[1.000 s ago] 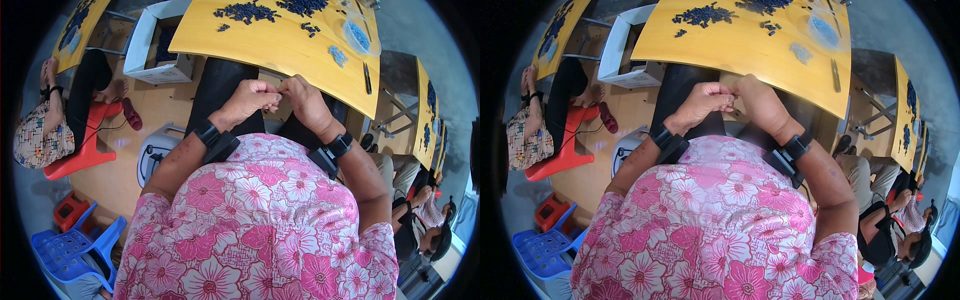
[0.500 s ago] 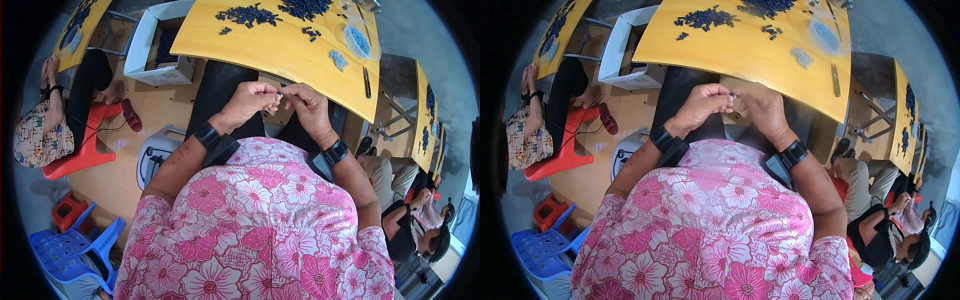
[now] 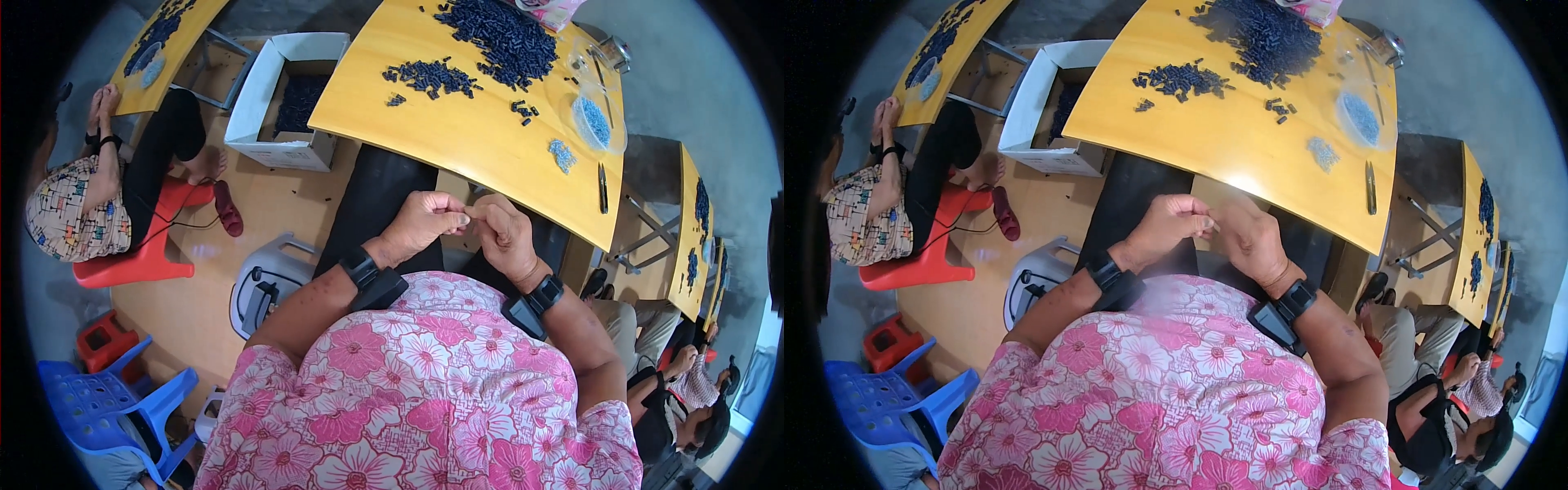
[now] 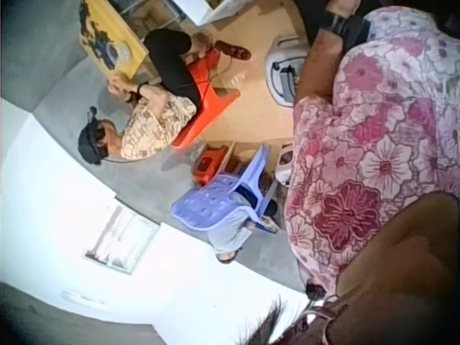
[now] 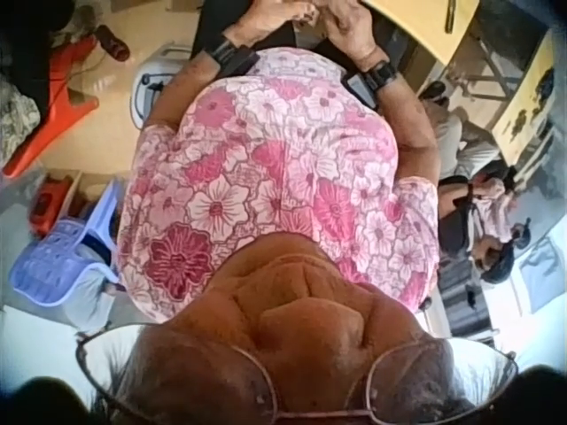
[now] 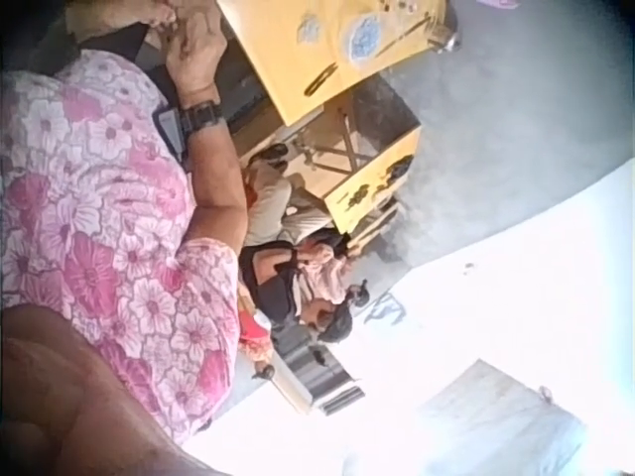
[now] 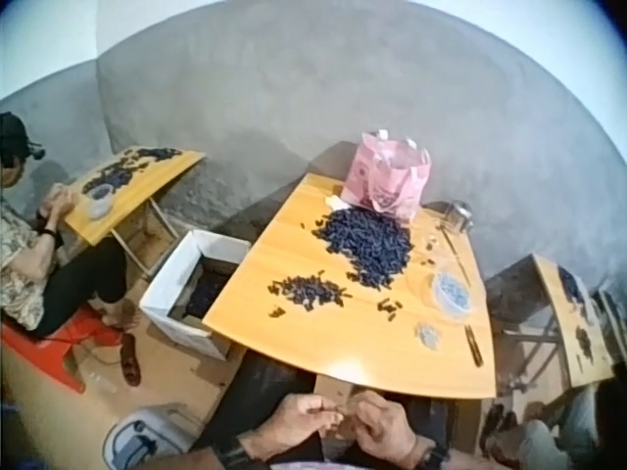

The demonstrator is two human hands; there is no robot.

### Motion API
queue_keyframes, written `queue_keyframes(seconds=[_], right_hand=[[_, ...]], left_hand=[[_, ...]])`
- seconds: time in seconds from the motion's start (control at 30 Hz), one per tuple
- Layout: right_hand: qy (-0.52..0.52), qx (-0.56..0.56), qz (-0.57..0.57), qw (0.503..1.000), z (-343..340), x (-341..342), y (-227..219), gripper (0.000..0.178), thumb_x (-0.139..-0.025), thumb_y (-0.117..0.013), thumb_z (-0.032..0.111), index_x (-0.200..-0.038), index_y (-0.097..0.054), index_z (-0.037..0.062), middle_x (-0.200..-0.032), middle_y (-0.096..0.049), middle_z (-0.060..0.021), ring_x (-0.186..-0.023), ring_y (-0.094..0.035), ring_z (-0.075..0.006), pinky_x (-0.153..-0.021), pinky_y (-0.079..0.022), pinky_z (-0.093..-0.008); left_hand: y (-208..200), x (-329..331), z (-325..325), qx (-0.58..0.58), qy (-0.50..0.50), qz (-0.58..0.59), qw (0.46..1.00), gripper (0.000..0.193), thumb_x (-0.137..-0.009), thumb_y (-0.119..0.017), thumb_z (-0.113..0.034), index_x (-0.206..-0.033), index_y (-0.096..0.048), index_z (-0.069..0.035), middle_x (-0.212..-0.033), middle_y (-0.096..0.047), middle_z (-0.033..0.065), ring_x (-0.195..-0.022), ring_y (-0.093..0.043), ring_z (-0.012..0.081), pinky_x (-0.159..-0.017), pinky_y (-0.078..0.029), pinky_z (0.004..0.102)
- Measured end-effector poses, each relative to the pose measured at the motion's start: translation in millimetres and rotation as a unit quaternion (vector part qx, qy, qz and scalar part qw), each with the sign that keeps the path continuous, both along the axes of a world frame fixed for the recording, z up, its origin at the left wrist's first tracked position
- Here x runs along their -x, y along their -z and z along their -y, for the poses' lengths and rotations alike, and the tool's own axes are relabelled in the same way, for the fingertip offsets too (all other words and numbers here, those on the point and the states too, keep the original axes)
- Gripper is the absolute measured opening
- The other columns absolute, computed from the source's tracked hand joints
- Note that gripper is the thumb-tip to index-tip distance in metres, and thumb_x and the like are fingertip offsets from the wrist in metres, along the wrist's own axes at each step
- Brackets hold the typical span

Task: Assembling or sorting small blue and white plastic electronic parts by hand at a workbench.

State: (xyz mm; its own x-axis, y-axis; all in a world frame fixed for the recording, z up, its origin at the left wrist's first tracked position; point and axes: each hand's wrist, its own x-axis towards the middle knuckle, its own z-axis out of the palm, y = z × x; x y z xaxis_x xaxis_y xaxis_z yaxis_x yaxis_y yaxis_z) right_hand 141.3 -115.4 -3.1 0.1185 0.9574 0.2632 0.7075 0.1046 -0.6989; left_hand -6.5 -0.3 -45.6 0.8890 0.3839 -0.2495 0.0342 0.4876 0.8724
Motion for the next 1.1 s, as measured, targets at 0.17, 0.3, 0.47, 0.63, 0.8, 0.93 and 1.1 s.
queue_keyframes(seconds=[0.17,0.3,0.47,0.63,0.8,0.93,1.1], right_hand=[[0.011,-0.001,-0.037,0.999,-7,2,-1,0.034,-0.066,-0.059,-0.008,-0.097,-0.064,0.0053,-0.087,-0.06,-0.014,-0.079,-0.061,-0.0329,-0.069,-0.05,-0.0345],[0.016,0.019,-0.06,0.998,-23,-11,-13,0.03,-0.068,-0.06,-0.008,-0.095,-0.065,0.0044,-0.085,-0.06,-0.014,-0.077,-0.061,-0.031,-0.069,-0.05,-0.0333],[0.14,0.027,0.006,0.99,-75,-37,-22,0.019,-0.076,-0.062,0.001,-0.094,-0.067,0.003,-0.08,-0.06,-0.0134,-0.07,-0.059,-0.026,-0.063,-0.048,-0.0313],[0.209,-0.024,0.065,0.975,-126,-62,1,0.021,-0.079,-0.069,0.011,-0.096,-0.067,-0.0002,-0.079,-0.063,-0.0078,-0.062,-0.058,-0.0136,-0.059,-0.048,-0.0261],[0.248,0.017,0.116,0.962,-145,-66,5,0.024,-0.075,-0.072,0.019,-0.09,-0.068,0.0007,-0.076,-0.065,-0.009,-0.064,-0.061,-0.0181,-0.061,-0.05,-0.03],[0.258,0.037,0.157,0.953,-149,-63,4,0.021,-0.073,-0.071,0.018,-0.086,-0.068,0.0017,-0.076,-0.065,-0.0114,-0.066,-0.062,-0.024,-0.064,-0.05,-0.0334],[0.254,0.02,0.181,0.95,-149,-61,6,0.015,-0.074,-0.067,0.015,-0.083,-0.067,0.003,-0.077,-0.064,-0.0133,-0.068,-0.062,-0.0275,-0.065,-0.05,-0.0353]], left_hand=[[-1,0,-3,-0.013,-0.018,0.025,0.999,0.012,-0.088,-0.062,-0.006,-0.095,-0.063,0.004,-0.084,-0.066,0.0066,-0.077,-0.062,0.0102,-0.07,-0.052,0.0233],[-4,0,-8,-0.009,-0.044,0.029,0.999,0.011,-0.088,-0.061,-0.006,-0.093,-0.062,0.003,-0.082,-0.064,0.0053,-0.076,-0.062,0.0108,-0.071,-0.051,0.0239],[-9,-3,-7,0.011,-0.052,0.039,0.998,0.011,-0.088,-0.061,-0.008,-0.094,-0.062,0.002,-0.081,-0.063,0.0047,-0.075,-0.062,0.0112,-0.071,-0.051,0.024],[-10,-5,-11,0.009,-0.034,0.032,0.999,0.013,-0.089,-0.062,-0.009,-0.095,-0.062,0.002,-0.082,-0.064,0.0054,-0.075,-0.061,0.0112,-0.071,-0.05,0.024],[-6,-5,-12,0.043,-0.043,0.053,0.997,0.012,-0.088,-0.063,-0.009,-0.094,-0.064,0.001,-0.079,-0.064,0.0024,-0.071,-0.06,0.0071,-0.066,-0.05,0.0201],[-5,-5,-14,0.044,-0.027,0.052,0.997,0.01,-0.089,-0.06,-0.008,-0.093,-0.061,0.001,-0.083,-0.063,0.0054,-0.075,-0.06,0.0107,-0.071,-0.049,0.0236],[-5,-5,-12,0.03,-0.021,0.059,0.998,0.009,-0.089,-0.059,-0.006,-0.093,-0.06,0.002,-0.082,-0.062,0.0054,-0.075,-0.058,0.0105,-0.07,-0.048,0.0238]])
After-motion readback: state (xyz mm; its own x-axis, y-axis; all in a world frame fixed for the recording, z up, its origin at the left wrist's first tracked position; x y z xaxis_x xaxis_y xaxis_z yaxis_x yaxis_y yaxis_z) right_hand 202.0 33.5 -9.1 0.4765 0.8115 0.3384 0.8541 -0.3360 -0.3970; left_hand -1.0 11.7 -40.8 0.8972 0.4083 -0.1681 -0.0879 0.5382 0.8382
